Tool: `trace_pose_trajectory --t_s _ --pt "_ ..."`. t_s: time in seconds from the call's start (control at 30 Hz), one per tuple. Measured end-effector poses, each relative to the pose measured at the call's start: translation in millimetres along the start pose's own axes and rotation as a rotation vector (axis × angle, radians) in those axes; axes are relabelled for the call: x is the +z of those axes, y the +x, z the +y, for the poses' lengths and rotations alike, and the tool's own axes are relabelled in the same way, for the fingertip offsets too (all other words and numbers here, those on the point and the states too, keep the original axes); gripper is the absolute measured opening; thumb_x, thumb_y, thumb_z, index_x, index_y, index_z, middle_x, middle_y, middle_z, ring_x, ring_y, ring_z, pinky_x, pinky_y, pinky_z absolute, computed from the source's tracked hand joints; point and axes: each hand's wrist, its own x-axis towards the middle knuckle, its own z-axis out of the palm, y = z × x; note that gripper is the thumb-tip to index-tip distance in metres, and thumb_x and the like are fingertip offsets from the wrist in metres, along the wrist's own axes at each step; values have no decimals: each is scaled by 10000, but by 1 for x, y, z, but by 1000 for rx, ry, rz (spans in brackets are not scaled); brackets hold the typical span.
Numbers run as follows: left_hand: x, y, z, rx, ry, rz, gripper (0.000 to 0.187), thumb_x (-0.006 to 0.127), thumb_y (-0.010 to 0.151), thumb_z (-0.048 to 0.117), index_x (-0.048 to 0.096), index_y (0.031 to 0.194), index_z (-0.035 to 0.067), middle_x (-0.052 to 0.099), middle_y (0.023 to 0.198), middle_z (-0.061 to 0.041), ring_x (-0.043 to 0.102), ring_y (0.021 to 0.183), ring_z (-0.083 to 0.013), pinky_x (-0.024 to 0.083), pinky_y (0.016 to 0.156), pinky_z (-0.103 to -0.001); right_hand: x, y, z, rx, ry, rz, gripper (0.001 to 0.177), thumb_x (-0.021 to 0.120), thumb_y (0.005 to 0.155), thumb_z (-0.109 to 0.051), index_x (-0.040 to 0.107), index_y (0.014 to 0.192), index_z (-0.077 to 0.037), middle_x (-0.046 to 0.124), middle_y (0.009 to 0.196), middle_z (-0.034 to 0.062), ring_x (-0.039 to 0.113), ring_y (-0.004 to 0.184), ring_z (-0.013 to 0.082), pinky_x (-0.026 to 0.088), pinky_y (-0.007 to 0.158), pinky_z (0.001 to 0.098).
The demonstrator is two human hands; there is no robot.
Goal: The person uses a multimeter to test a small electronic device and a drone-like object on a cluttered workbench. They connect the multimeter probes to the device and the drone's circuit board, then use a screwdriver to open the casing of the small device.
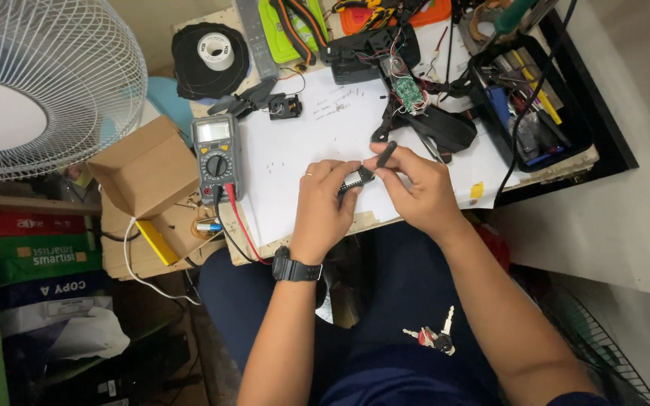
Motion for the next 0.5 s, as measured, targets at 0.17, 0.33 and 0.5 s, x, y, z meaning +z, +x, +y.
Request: trace_pose_trajectory --t_s 0.17,0.33,0.5 --pt "1 1 -2 -10 4 -8 405 841 998 66 819 1399 112 770 1220 -99 705 1208 -347 529 1066 -460 0 3 7 -54 -79 18 239 913 1002 15 859 1233 -11 839 985 140 854 949 347 701 859 441" --pt "-1 2 2 4 14 -23 424 851 979 62 810 1396 123 756 1252 -93 703 1214 -356 529 1076 -475 1 4 -1 -23 -24 9 256 810 1032 112 837 1273 32 863 989 166 868 941 361 706 860 460" --pt "6 6 13 55 53 12 453 948 869 122 798 1297 128 699 1395 -129 672 1289 -419 535 1065 -565 4 0 11 -49 -71 28 227 919 970 50 848 1179 0 806 934 133 835 874 338 709 765 424"
